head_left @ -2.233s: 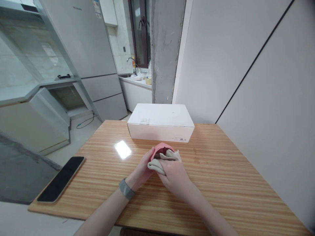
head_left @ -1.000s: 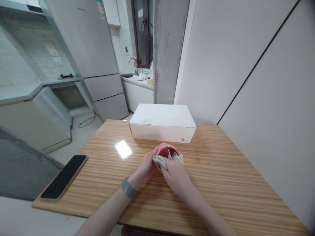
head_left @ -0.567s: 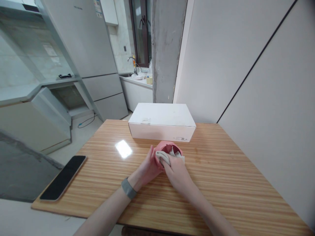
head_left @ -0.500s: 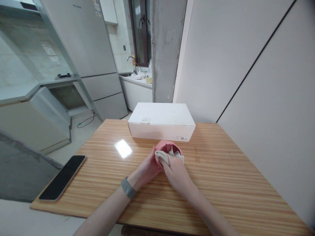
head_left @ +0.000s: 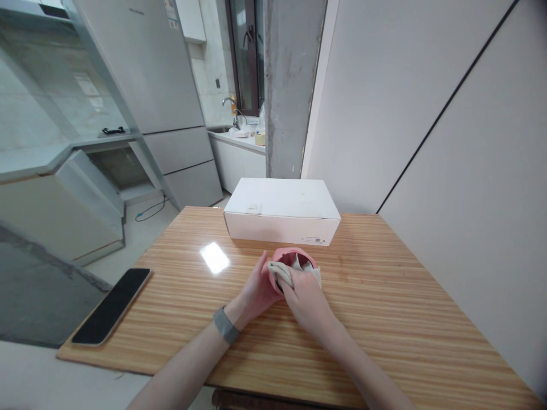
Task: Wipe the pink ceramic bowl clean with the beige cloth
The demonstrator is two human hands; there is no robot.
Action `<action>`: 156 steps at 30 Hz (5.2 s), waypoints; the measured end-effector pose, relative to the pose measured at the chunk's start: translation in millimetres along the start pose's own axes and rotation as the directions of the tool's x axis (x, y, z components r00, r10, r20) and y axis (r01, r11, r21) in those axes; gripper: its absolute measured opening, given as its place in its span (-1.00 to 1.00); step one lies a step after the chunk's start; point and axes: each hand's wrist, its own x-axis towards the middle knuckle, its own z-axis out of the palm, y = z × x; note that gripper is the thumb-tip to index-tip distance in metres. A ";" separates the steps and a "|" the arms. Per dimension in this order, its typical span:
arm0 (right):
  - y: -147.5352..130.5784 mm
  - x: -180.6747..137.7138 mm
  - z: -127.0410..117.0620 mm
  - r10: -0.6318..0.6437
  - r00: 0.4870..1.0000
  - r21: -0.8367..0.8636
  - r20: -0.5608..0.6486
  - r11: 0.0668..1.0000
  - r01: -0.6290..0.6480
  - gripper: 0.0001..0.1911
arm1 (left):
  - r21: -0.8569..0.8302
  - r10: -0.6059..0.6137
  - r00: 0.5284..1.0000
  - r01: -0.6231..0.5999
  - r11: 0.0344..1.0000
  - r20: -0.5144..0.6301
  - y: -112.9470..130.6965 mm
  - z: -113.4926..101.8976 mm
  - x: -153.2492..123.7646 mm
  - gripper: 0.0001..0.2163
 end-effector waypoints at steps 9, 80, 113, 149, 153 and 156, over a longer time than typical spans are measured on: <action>4.0 0.6 -6.6 0.000 0.999 0.010 -0.049 1.000 0.000 -0.69 | 0.240 0.004 1.000 -0.011 0.971 0.029 -2.8 -1.8 -0.8 -0.47; 9.8 -0.5 -7.3 -0.043 0.991 0.101 -0.130 0.993 0.057 -0.63 | 0.125 -0.077 0.991 0.063 0.990 0.110 -0.1 11.6 -8.0 -0.50; 3.2 -1.0 0.0 -0.001 0.993 0.135 -0.121 0.991 0.017 -0.69 | 0.109 -0.020 1.000 0.022 0.994 -0.022 0.1 12.8 -7.6 -0.53; 32.4 -3.5 0.5 0.417 0.822 0.622 -0.387 0.777 -0.102 -0.46 | 0.037 0.069 0.972 -0.063 0.997 -0.226 23.5 3.4 -9.0 -0.60; 46.8 4.2 -0.7 0.605 0.707 0.766 -0.367 0.628 -0.139 -0.45 | -0.004 0.021 0.978 -0.022 1.000 -0.207 22.6 4.8 -11.5 -0.63; 51.7 7.2 2.5 0.626 0.724 0.819 -0.288 0.554 -0.154 -0.45 | -0.007 0.010 0.986 -0.011 1.000 -0.167 24.1 5.4 -16.0 -0.61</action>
